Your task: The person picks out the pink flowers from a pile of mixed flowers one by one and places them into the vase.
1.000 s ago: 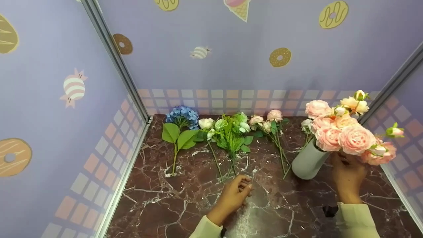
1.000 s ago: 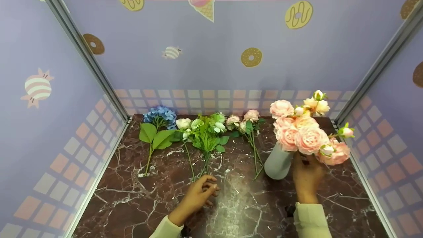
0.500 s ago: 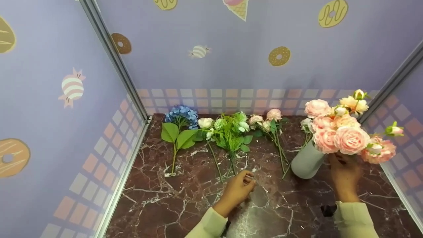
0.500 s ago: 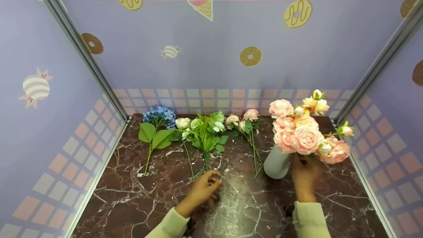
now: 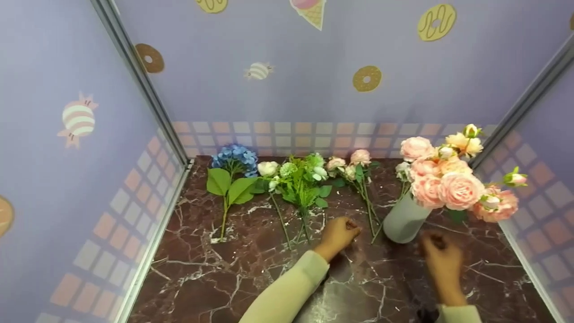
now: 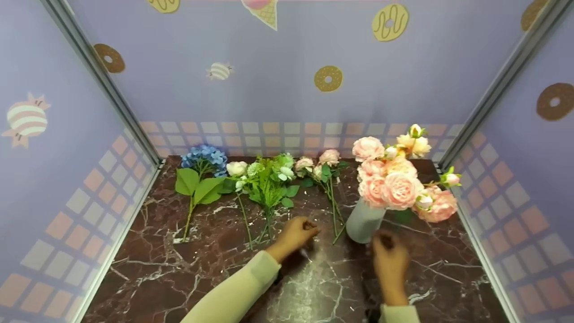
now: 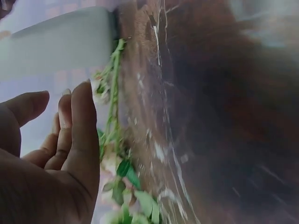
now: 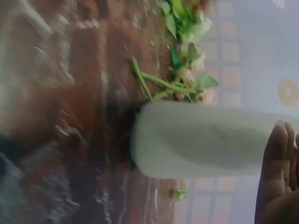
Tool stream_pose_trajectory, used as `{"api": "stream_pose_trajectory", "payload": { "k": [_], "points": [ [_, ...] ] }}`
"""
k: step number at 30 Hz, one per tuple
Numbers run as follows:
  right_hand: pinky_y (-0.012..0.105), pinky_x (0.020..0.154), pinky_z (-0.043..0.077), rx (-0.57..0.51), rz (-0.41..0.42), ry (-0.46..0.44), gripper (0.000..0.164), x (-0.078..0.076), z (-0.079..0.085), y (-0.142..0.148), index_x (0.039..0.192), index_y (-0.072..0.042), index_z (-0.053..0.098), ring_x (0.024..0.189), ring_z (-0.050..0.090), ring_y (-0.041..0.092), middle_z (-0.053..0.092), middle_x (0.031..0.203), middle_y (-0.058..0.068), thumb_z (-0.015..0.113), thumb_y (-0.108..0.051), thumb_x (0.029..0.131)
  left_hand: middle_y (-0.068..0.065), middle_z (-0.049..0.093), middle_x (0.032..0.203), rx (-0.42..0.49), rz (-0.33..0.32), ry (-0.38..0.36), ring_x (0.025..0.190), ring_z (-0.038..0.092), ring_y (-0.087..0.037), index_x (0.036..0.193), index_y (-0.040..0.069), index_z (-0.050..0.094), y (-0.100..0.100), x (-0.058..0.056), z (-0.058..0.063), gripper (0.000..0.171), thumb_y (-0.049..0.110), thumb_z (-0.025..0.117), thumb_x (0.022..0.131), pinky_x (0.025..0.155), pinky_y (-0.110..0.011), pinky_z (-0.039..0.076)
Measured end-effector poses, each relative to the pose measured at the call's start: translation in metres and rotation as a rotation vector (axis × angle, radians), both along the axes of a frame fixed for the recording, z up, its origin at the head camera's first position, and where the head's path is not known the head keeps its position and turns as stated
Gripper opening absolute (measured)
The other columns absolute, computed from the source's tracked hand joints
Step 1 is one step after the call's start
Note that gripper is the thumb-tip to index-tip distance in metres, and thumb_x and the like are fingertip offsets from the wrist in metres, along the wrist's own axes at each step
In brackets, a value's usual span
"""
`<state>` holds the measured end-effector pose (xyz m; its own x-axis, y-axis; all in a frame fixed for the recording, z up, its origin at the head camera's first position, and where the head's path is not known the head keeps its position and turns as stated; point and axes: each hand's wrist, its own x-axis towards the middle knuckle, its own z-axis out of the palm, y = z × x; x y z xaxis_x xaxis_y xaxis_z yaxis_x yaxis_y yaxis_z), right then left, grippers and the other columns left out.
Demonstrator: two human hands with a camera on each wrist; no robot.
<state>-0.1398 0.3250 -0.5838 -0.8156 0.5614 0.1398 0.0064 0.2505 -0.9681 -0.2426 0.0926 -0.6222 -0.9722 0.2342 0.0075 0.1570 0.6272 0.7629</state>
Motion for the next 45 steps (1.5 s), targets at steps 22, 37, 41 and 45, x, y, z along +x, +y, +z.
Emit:
{"api": "stream_pose_trajectory", "payload": {
  "k": [22, 37, 41, 45],
  "points": [
    [0.031, 0.055, 0.061, -0.012, 0.328, -0.261, 0.011, 0.046, 0.020, -0.074, 0.102, 0.004, 0.069, 0.060, 0.067, 0.012, 0.070, 0.073, 0.000, 0.071, -0.004, 0.095, 0.001, 0.060, 0.059, -0.198, 0.023, -0.107, 0.056, 0.053, -0.018, 0.052, 0.020, 0.052, 0.066, -0.062, -0.042, 0.043, 0.037, 0.071, 0.087, 0.050, -0.034, 0.046],
    [0.029, 0.060, 0.063, -0.085, 0.398, -0.335, 0.013, 0.043, 0.019, -0.068, 0.106, 0.005, 0.069, 0.067, 0.068, 0.013, 0.072, 0.087, 0.006, 0.069, -0.004, 0.096, -0.001, 0.074, 0.081, -0.337, 0.018, -0.132, 0.073, 0.068, -0.020, 0.067, 0.018, 0.067, 0.059, -0.065, -0.034, 0.032, 0.041, 0.065, 0.089, 0.065, -0.039, 0.057],
    [0.027, 0.060, 0.061, -0.043, 0.406, -0.345, 0.015, 0.041, 0.020, -0.067, 0.107, 0.006, 0.068, 0.066, 0.068, 0.011, 0.074, 0.091, 0.009, 0.069, -0.005, 0.096, -0.005, 0.069, 0.074, -0.027, -0.039, -0.328, 0.060, 0.060, -0.015, 0.069, 0.013, 0.062, 0.046, -0.060, -0.025, 0.026, 0.025, 0.065, 0.092, 0.061, -0.035, 0.058],
    [0.028, 0.059, 0.061, -0.045, 0.412, -0.350, 0.016, 0.039, 0.020, -0.066, 0.108, 0.006, 0.068, 0.067, 0.069, 0.010, 0.073, 0.090, 0.010, 0.069, -0.005, 0.096, -0.022, 0.076, 0.094, 0.400, -0.002, -0.547, 0.063, 0.066, -0.018, 0.096, -0.003, 0.070, 0.033, -0.050, -0.029, 0.010, 0.005, 0.064, 0.095, 0.068, -0.038, 0.066]
  ]
}}
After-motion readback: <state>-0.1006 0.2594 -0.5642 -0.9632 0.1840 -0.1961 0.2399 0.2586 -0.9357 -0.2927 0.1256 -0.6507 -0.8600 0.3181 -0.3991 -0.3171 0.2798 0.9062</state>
